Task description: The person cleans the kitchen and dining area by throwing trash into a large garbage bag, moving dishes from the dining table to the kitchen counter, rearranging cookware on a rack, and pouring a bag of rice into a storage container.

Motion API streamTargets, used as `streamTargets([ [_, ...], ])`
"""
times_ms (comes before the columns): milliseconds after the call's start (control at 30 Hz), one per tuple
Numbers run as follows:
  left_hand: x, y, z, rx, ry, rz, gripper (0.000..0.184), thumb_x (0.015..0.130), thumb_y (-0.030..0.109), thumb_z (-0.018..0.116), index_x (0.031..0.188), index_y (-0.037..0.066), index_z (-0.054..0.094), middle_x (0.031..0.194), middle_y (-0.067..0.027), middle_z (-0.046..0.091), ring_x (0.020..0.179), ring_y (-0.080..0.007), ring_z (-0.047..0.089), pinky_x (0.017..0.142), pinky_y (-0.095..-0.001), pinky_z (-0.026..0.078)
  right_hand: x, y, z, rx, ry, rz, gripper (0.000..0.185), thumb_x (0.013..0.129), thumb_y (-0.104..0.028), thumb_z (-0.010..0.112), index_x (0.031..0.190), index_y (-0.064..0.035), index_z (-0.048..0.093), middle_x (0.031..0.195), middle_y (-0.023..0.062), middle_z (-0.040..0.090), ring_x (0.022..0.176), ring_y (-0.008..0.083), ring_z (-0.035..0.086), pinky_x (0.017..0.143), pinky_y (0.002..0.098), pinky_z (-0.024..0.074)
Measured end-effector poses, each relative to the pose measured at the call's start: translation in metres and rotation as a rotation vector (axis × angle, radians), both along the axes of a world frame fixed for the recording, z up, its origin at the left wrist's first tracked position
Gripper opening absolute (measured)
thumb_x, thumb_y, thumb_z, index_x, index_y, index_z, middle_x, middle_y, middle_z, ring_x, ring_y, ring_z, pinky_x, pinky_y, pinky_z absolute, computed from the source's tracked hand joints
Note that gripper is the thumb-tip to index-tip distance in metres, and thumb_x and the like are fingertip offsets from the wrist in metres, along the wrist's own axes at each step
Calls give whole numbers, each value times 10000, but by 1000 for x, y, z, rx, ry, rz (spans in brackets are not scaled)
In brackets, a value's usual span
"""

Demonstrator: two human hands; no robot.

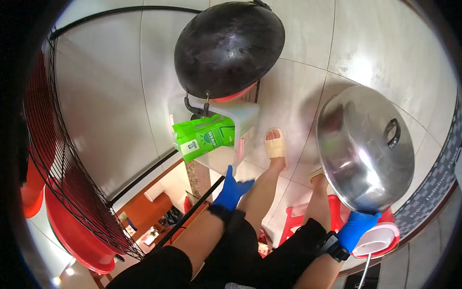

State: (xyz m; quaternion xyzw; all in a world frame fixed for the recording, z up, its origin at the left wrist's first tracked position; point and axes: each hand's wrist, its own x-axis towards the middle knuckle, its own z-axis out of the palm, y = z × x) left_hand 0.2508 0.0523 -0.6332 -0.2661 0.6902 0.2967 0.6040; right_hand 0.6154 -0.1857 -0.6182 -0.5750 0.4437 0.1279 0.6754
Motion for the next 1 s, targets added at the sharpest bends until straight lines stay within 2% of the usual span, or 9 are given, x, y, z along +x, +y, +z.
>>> streamTargets([
  [67,-8,-1,-25,71,-301,214,710,778,422,555,1250,-33,283,1208,-203,374,1082,-281,422,905,-422,399,-3,-55,-30,-166,-84,585,410,883,-236,312,1168,21,456,1192,143,482,1078,262,462,957,394,330],
  [167,-25,-22,-92,439,119,-22,649,775,395,555,1186,-67,356,1128,-177,452,1013,-253,478,882,-334,425,10,-102,-39,-224,-108,910,396,869,-209,315,1170,3,464,1200,135,478,1072,254,468,952,393,338],
  [267,-14,-16,-60,322,-346,342,514,787,348,544,1108,-43,457,931,-105,543,776,-154,537,683,-249,469,49,-101,-5,137,-19,449,375,838,-160,372,1166,-6,468,1204,123,476,1053,242,486,925,382,375],
  [300,-14,-21,-65,435,-394,293,356,797,338,530,953,19,519,756,-39,529,558,-93,468,478,-188,387,53,-56,37,125,-19,396,390,846,-199,360,1173,-12,462,1218,123,466,1068,248,475,937,387,365],
  [400,28,-16,-39,218,84,307,250,801,336,525,771,90,493,596,29,448,425,-61,327,385,-170,287,61,-12,72,1,-99,473,455,870,-318,302,1197,-34,441,1259,112,431,1112,258,437,978,387,321],
  [567,49,-18,-16,310,-215,474,331,840,299,480,569,199,321,513,81,239,425,-46,250,372,-188,215,78,-20,90,47,-71,502,472,898,-345,282,1224,-34,420,1252,99,431,1125,234,415,975,380,310],
  [867,88,-93,15,317,-219,422,255,834,240,506,681,88,371,546,11,339,460,-83,353,409,-186,300,81,20,130,175,-133,534,536,904,-387,271,1294,-23,320,1333,128,331,1200,264,340,1014,380,251],
  [900,85,-108,13,330,-150,182,234,850,215,479,698,76,367,538,9,333,448,-84,342,399,-187,282,78,23,134,172,-120,518,531,904,-383,270,1295,-27,322,1334,122,333,1202,260,341,1015,378,250],
  [1000,109,-83,65,181,-236,401,252,855,229,455,651,99,384,524,10,350,443,-88,357,403,-186,300,80,29,143,164,-100,485,526,906,-380,264,1300,-36,321,1337,113,334,1210,253,338,1019,373,246],
])
